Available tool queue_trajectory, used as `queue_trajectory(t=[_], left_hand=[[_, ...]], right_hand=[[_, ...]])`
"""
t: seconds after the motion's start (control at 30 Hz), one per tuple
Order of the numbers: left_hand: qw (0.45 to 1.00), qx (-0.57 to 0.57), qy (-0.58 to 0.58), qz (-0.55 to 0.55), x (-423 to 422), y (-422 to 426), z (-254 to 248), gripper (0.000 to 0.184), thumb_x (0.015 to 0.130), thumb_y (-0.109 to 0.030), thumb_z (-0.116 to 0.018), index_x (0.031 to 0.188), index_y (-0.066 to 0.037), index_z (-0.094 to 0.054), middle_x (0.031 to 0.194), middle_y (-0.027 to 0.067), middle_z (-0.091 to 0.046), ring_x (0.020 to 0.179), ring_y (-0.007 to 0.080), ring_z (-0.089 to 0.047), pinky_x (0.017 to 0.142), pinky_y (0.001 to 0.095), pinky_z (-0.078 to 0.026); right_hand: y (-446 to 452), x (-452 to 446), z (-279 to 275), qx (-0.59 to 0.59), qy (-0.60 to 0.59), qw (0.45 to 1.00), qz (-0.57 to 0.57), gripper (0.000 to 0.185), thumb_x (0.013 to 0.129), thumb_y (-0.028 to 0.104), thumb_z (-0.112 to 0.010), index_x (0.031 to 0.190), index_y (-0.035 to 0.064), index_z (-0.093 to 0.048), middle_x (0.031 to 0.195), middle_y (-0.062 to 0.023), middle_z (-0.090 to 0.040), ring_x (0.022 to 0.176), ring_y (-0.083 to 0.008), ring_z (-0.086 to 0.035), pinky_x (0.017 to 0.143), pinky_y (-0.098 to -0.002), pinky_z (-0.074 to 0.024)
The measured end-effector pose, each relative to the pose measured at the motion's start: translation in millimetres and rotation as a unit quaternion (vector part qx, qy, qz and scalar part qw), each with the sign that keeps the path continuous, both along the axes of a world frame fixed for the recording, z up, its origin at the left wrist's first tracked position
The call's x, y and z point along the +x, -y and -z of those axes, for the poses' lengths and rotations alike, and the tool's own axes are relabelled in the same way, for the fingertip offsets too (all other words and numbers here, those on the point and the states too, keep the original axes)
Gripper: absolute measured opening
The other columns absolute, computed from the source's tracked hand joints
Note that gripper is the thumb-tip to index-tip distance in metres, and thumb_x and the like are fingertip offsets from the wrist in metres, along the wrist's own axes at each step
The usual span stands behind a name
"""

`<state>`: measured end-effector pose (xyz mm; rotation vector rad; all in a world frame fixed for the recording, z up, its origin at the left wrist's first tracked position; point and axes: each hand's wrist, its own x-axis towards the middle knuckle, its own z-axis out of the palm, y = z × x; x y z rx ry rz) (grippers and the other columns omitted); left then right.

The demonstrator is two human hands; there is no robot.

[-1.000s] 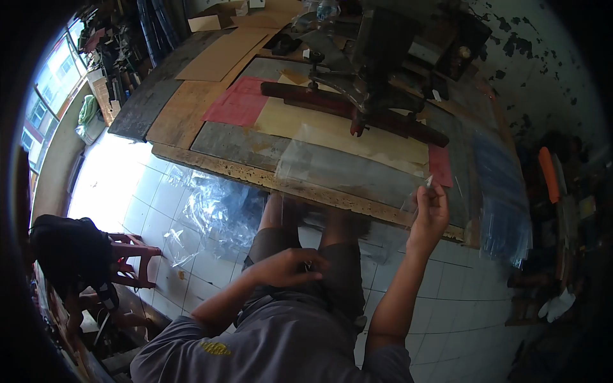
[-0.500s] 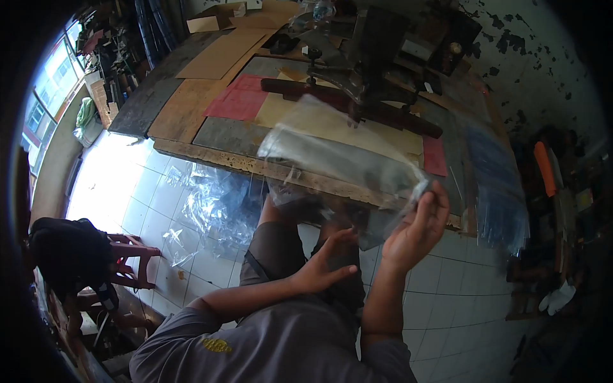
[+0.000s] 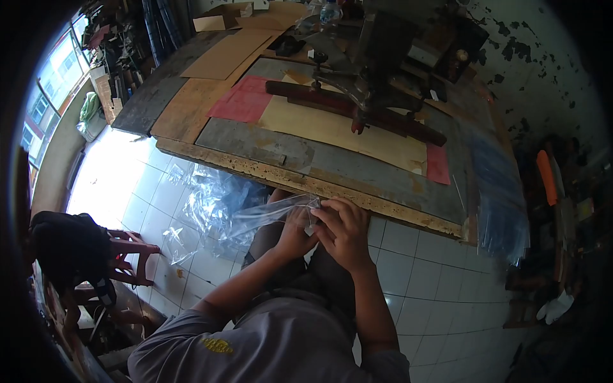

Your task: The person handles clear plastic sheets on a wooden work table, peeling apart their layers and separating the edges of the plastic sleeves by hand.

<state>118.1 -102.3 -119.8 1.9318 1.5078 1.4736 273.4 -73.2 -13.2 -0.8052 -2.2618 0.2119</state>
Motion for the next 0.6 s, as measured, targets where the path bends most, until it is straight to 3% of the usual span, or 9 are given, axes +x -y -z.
queue_trajectory(t=[0.13, 0.23, 0.27, 0.33, 0.4, 0.47, 0.57, 0.6], left_hand=[[0.993, 0.024, -0.112, -0.024, -14.6, 0.3, -25.2, 0.041, 0.075, -0.019, -0.077, 0.109, -0.003, -0.059, 0.105, 0.0142, -0.063, 0.106, 0.0358, -0.059, 0.101, 0.0503, -0.04], [0.988, 0.063, -0.142, -0.004, -22.8, 18.2, -45.1, 0.04, 0.075, -0.019, -0.078, 0.107, -0.004, -0.06, 0.104, 0.0142, -0.063, 0.107, 0.0355, -0.06, 0.102, 0.0512, -0.039], [0.992, -0.003, -0.121, 0.035, -22.9, 29.4, -47.4, 0.04, 0.074, -0.018, -0.079, 0.106, -0.003, -0.06, 0.106, 0.0149, -0.063, 0.107, 0.0375, -0.059, 0.101, 0.0494, -0.041], [0.979, -0.143, 0.002, 0.144, -21.1, 56.3, -93.7, 0.037, 0.083, -0.02, -0.077, 0.111, -0.002, -0.061, 0.11, 0.0157, -0.064, 0.111, 0.0369, -0.06, 0.103, 0.049, -0.042], [0.874, -0.353, 0.157, 0.296, -19.6, 91.9, -122.4, 0.056, 0.093, -0.038, -0.075, 0.129, -0.001, -0.057, 0.133, 0.0171, -0.06, 0.128, 0.0343, -0.057, 0.108, 0.0481, -0.042], [0.806, -0.22, 0.208, 0.509, -19.3, 113.8, -124.6, 0.067, 0.096, -0.043, -0.071, 0.141, 0.003, -0.051, 0.141, 0.0192, -0.056, 0.13, 0.0374, -0.055, 0.109, 0.049, -0.042], [0.658, -0.176, 0.269, 0.681, -32.4, 126.2, -140.8, 0.075, 0.096, -0.048, -0.07, 0.142, 0.007, -0.049, 0.146, 0.0288, -0.05, 0.134, 0.0426, -0.051, 0.11, 0.0511, -0.042], [0.621, -0.153, 0.307, 0.705, -36.9, 126.1, -150.8, 0.068, 0.096, -0.045, -0.07, 0.137, 0.007, -0.053, 0.142, 0.0288, -0.053, 0.13, 0.0417, -0.054, 0.108, 0.0496, -0.044]], right_hand=[[-2.6, -5.3, 9.4, 0.017, -0.036, 0.999, 0.0, 0.025, 0.083, 0.006, -0.075, 0.105, 0.0151, -0.071, 0.11, -0.0026, -0.067, 0.114, -0.026, -0.063, 0.097, -0.0418, -0.0411], [8.6, -3.4, -7.8, 0.024, -0.094, 0.995, -0.037, 0.022, 0.081, -0.001, -0.073, 0.097, 0.0133, -0.069, 0.106, -0.0027, -0.069, 0.109, -0.0255, -0.065, 0.093, -0.0413, -0.0437], [13.2, -1.5, -14.4, 0.036, -0.114, 0.992, -0.045, 0.021, 0.081, -0.003, -0.072, 0.095, 0.0121, -0.068, 0.103, -0.004, -0.069, 0.107, -0.0262, -0.065, 0.091, -0.0414, -0.0449], [20.7, 6.5, -32.7, 0.068, -0.148, 0.986, -0.031, 0.02, 0.08, -0.007, -0.07, 0.089, 0.0107, -0.065, 0.098, -0.0053, -0.071, 0.098, -0.0261, -0.065, 0.087, -0.0395, -0.0474], [20.9, 26.0, -45.6, 0.06, -0.195, 0.979, 0.024, 0.019, 0.081, -0.005, -0.069, 0.09, 0.0117, -0.064, 0.098, -0.0032, -0.07, 0.094, -0.0237, -0.063, 0.087, -0.0384, -0.0459], [14.1, 51.0, -50.1, 0.018, -0.253, 0.965, 0.066, 0.016, 0.084, -0.006, -0.065, 0.086, 0.0084, -0.057, 0.1, -0.0089, -0.065, 0.088, -0.019, -0.057, 0.084, -0.0342, -0.0487], [3.6, 90.0, -61.5, -0.089, -0.374, 0.92, 0.08, 0.015, 0.09, 0.0, -0.063, 0.091, 0.0093, -0.052, 0.104, -0.0085, -0.059, 0.09, -0.0174, -0.056, 0.081, -0.0312, -0.0484], [1.8, 104.2, -66.9, -0.121, -0.4, 0.904, 0.085, 0.014, 0.092, 0.002, -0.063, 0.092, 0.0099, -0.05, 0.106, -0.0081, -0.058, 0.091, -0.0173, -0.055, 0.081, -0.031, -0.0479]])
